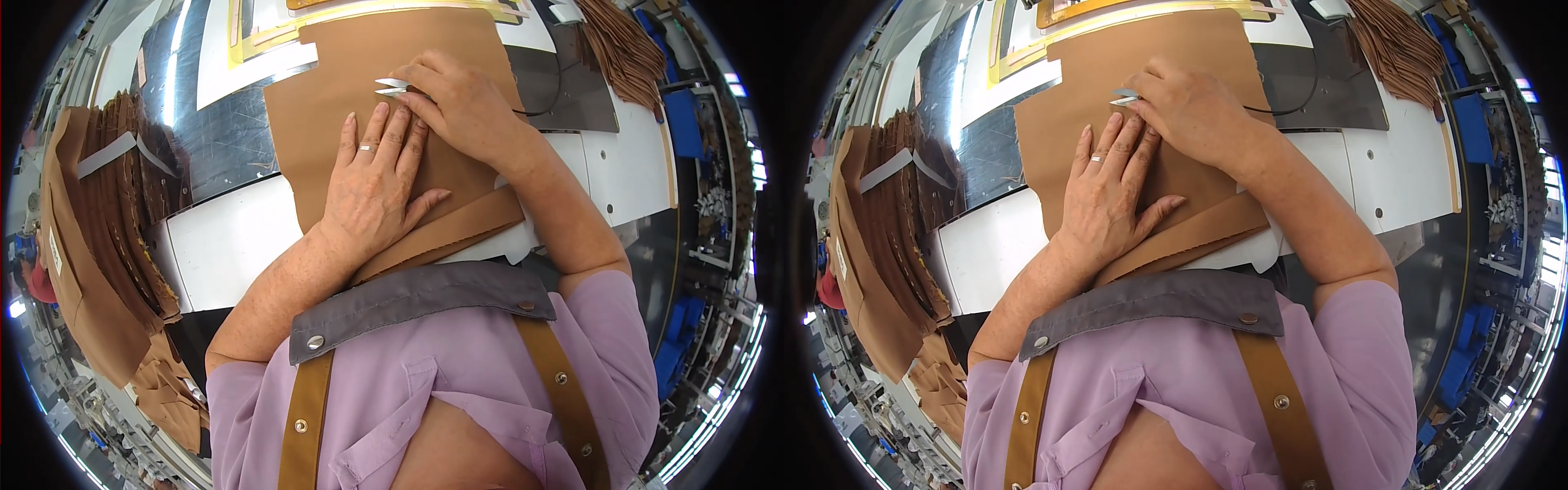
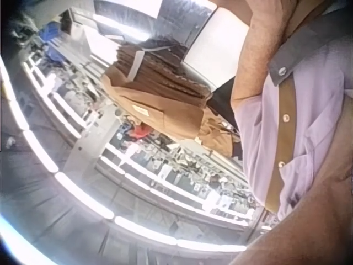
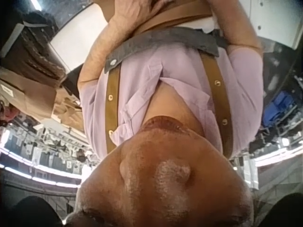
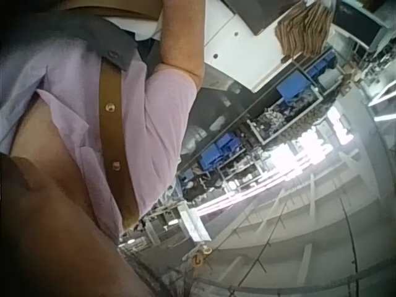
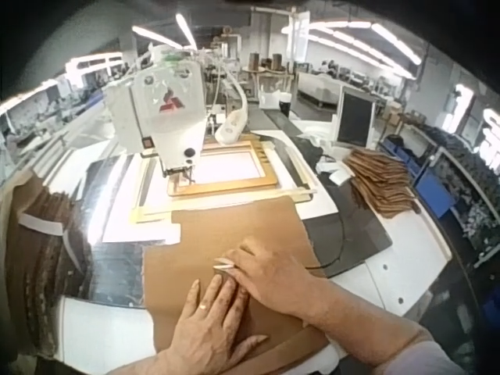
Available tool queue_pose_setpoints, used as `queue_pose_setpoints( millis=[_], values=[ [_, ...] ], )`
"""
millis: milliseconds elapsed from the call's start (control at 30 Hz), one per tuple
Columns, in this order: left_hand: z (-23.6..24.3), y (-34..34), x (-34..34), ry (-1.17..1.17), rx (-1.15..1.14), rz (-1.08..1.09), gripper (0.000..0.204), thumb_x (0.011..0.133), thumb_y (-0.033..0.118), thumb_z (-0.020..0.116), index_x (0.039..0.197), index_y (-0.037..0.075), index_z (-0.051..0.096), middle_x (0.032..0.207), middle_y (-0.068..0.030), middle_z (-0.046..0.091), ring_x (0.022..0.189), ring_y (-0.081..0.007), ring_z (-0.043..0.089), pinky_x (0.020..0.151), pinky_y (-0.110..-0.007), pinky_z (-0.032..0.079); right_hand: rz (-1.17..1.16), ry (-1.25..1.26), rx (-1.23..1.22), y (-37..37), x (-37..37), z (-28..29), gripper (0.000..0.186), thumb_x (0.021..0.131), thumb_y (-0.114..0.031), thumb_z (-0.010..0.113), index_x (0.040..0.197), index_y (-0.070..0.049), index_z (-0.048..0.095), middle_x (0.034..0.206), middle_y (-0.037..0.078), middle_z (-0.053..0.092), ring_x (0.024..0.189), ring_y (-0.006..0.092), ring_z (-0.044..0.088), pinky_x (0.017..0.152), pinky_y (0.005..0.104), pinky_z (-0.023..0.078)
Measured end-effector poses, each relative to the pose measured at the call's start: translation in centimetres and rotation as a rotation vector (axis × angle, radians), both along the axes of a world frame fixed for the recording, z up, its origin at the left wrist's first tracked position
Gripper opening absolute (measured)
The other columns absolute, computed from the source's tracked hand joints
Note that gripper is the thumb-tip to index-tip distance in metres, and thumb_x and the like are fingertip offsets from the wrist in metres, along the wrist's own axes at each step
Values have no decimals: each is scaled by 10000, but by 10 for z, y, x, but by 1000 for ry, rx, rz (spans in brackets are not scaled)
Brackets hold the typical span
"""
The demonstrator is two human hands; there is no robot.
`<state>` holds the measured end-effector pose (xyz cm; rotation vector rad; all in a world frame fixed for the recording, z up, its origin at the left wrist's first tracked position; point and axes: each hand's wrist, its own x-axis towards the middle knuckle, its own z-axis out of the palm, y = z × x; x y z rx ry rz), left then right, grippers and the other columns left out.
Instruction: Trimming threads and aligning leather components for automated sewing machine processing.
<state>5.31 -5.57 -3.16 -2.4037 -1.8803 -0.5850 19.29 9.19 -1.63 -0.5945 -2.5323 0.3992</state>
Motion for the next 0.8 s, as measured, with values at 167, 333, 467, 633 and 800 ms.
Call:
queue_pose_setpoints(
  millis=[167, 333, 467, 633, 800],
  values=[
    [-1, -1, -7, -47, -24, -25, 836, 905, 552, 707, 1506, 13, 491, 1541, -210, 480, 1472, -393, 411, 1191, -639, 279, 46, -12, 20, 7, 0, 1, 214, 935, -186, 685, 1117, -77, 711, 1046, 90, 654, 902, 303, 693, 782, 410, 574],
    [0, 0, -7, -70, -46, -35, 850, 890, 553, 724, 1514, 25, 490, 1538, -200, 486, 1477, -390, 405, 1192, -645, 273, 79, -73, 19, 10, 0, 3, 252, 931, -134, 686, 1171, -57, 690, 1055, 104, 659, 920, 303, 689, 799, 404, 561],
    [0, 0, -7, -79, -57, -42, 855, 878, 556, 736, 1509, 30, 500, 1529, -194, 500, 1477, -389, 407, 1193, -645, 272, 96, -45, 44, 11, -2, 2, 245, 927, -133, 688, 1162, -62, 686, 1050, 100, 657, 902, 298, 689, 779, 398, 562],
    [2, 0, -8, -83, -60, -38, 856, 869, 563, 743, 1499, 31, 514, 1528, -189, 507, 1466, -391, 426, 1187, -645, 284, 65, -22, 56, 11, -7, 1, 218, 919, -124, 698, 1130, -70, 681, 1025, 86, 654, 857, 291, 691, 727, 385, 561],
    [1, 0, -8, -71, -59, -37, 861, 865, 572, 743, 1498, 33, 519, 1524, -184, 513, 1461, -386, 436, 1185, -642, 288, 78, -11, 82, 15, -3, 0, 236, 893, -179, 729, 1099, -70, 692, 1002, 69, 644, 834, 263, 700, 690, 369, 575]
  ],
)
